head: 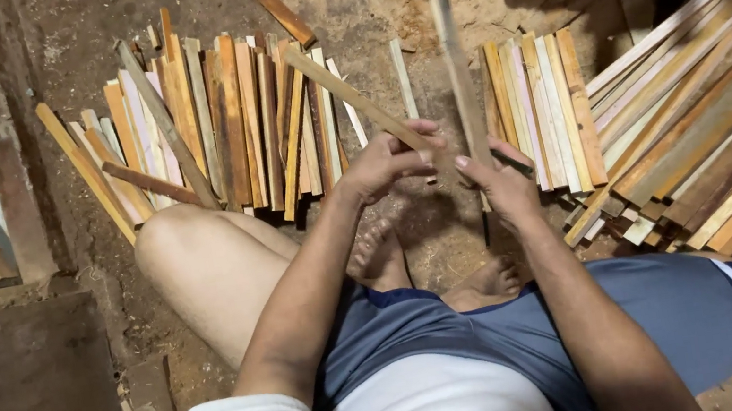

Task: A person sits on the floor and uses a hand tool to shave or mark the edges of thin wooden strips one by one.

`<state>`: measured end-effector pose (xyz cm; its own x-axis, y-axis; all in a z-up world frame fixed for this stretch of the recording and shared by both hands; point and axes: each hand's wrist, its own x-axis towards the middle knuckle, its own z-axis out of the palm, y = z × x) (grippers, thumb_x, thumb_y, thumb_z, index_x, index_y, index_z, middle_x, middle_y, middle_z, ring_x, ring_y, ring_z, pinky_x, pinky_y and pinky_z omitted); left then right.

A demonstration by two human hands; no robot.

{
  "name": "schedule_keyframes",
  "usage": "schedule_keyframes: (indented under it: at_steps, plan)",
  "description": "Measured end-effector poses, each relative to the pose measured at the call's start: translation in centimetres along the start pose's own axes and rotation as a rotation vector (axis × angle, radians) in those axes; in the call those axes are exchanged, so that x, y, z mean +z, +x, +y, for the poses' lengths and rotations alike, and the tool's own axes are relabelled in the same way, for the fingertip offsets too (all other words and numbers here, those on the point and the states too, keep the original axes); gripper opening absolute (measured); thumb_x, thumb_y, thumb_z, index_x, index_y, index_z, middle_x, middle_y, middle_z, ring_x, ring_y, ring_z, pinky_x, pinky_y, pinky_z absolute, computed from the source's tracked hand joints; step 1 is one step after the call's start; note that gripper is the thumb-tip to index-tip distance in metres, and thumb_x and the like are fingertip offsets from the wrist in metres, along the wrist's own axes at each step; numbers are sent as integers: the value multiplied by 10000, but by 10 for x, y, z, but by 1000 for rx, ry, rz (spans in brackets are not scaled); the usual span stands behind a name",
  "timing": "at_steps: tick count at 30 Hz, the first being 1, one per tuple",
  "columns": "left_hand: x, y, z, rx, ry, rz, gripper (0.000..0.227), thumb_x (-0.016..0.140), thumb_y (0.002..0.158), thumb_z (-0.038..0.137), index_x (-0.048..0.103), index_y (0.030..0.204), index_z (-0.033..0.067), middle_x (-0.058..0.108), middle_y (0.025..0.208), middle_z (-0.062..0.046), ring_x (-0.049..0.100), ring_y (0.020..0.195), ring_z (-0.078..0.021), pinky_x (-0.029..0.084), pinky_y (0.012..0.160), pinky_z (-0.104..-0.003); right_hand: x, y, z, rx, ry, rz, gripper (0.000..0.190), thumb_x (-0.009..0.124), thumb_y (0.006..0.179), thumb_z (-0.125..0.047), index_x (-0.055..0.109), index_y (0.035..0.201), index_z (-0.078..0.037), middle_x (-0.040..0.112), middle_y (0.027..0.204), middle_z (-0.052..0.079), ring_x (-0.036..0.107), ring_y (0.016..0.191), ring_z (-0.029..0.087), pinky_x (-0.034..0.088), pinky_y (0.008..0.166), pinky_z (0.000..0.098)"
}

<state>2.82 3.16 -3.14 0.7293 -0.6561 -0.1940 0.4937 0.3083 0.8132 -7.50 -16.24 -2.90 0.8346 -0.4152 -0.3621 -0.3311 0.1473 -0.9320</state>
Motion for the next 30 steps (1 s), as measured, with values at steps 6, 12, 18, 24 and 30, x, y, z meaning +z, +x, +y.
schedule_keyframes:
  at_steps: [6, 12, 18, 24, 30]
  plan:
    - [-4, -5, 15, 57, -186, -55, 640, 732, 905, 56, 448, 1478, 46, 665, 1312, -235, 707, 1135, -325, 634, 920, -458, -18, 4, 4, -61, 72, 11, 676, 937, 815, -177, 568, 1324, 71, 711, 1028, 229, 725, 760, 220, 651, 582, 338]
    - [-6, 4, 0, 90, -44, 118, 395, 809, 889, 147, 590, 1182, -1, 736, 1109, -214, 754, 962, -294, 661, 816, -439, -34, 20, 13, -177, -186, 67, 543, 961, 814, -276, 700, 1237, -55, 728, 1033, 191, 724, 907, 240, 616, 672, 410]
    - [6, 1, 5, 57, -124, 76, 576, 800, 876, 60, 502, 1369, 53, 709, 1180, -239, 745, 977, -367, 667, 798, -497, 6, -28, -43, -718, -407, -47, 589, 866, 874, -95, 611, 1375, 82, 685, 1114, 370, 681, 999, 521, 570, 849, 598]
    - [-27, 17, -43, -68, -104, 114, 432, 805, 814, -17, 632, 1206, 29, 760, 1035, -178, 770, 869, -327, 673, 751, -470, 10, -5, 0, -987, -521, 15, 608, 918, 805, -144, 681, 1346, 1, 722, 1115, 295, 699, 992, 489, 585, 786, 544]
    - [2, 5, -9, -25, -148, 61, 545, 847, 787, -11, 596, 1270, -9, 740, 1099, -205, 758, 932, -346, 658, 795, -488, 11, -5, 3, -979, -482, 38, 604, 908, 826, -160, 674, 1360, -2, 722, 1117, 292, 702, 1009, 467, 581, 801, 533]
